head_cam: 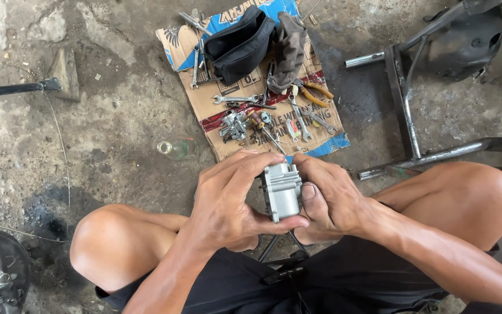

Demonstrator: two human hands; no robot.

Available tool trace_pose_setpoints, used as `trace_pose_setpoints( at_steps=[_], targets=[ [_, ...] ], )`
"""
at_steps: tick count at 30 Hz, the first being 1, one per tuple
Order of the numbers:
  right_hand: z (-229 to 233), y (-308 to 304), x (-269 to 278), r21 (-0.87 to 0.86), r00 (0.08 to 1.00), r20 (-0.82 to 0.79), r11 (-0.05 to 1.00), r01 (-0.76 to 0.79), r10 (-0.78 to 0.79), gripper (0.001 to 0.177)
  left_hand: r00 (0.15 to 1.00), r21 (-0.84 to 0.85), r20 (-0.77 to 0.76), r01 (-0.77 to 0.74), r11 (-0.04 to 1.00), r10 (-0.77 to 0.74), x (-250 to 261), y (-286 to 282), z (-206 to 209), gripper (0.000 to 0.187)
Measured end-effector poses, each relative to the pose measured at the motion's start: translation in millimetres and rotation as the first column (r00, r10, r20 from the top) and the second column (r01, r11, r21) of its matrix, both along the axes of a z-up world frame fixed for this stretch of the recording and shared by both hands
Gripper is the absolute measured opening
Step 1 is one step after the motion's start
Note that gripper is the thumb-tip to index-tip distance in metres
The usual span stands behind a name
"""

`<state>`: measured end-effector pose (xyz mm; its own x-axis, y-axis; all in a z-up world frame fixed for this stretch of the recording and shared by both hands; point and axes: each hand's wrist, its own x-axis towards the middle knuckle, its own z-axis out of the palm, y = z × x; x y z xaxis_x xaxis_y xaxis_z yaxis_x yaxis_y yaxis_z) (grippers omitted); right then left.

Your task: The person sits on the ground and assembles a small metallic engine component, inserting a ring and a wire into the housing. They use a wrench to tighten a bolt on the side of the part.

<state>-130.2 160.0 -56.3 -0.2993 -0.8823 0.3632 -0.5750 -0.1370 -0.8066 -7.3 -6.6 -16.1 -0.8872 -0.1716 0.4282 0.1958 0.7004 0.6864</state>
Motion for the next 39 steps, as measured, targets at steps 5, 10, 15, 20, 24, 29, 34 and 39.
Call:
trace_pose_setpoints(
  at_steps=[5,10,15,20,24,29,34,39],
  targets=[
    [6,-3,2,-0.008,1.000,-0.007,1.000,-0.009,0.009,0.047,1.000,-0.012,-0.021,0.015,1.000,-0.015,0,-1,2,0.074],
    [10,0,4,0.090,0.998,0.058,0.996,0.004,-0.009,0.046,1.000,-0.034,-0.002,-0.007,0.999,0.007,2,0,1,0.075],
    [-2,2,-1,0.126,0.900,0.436,0.991,-0.045,-0.015,0.052,0.981,-0.268,-0.143,-0.162,0.950,0.127,-4,9,12,0.080],
    [-9,6,-9,0.199,0.849,0.524,0.979,-0.053,-0.060,0.051,0.948,-0.331,-0.065,-0.316,0.889,0.312,3,24,40,0.089],
    [-20,12,-5,0.177,0.804,0.595,0.976,-0.124,-0.006,0.045,0.968,-0.377,0.178,-0.100,0.921,0.178,20,12,54,0.100],
    [-35,32,-2,0.337,0.764,0.625,0.938,-0.082,-0.158,0.051,0.963,-0.404,0.136,-0.161,0.900,0.233,31,12,51,0.100],
    [-41,45,6,0.104,0.148,0.987,0.966,-0.237,-0.070,0.079,0.956,-0.446,0.050,-0.237,0.863,0.288,40,10,54,0.103],
    [-53,58,4,0.300,0.496,0.852,0.934,-0.196,-0.169,0.073,0.940,-0.425,0.022,-0.301,0.854,0.342,42,10,52,0.104]
  ],
)
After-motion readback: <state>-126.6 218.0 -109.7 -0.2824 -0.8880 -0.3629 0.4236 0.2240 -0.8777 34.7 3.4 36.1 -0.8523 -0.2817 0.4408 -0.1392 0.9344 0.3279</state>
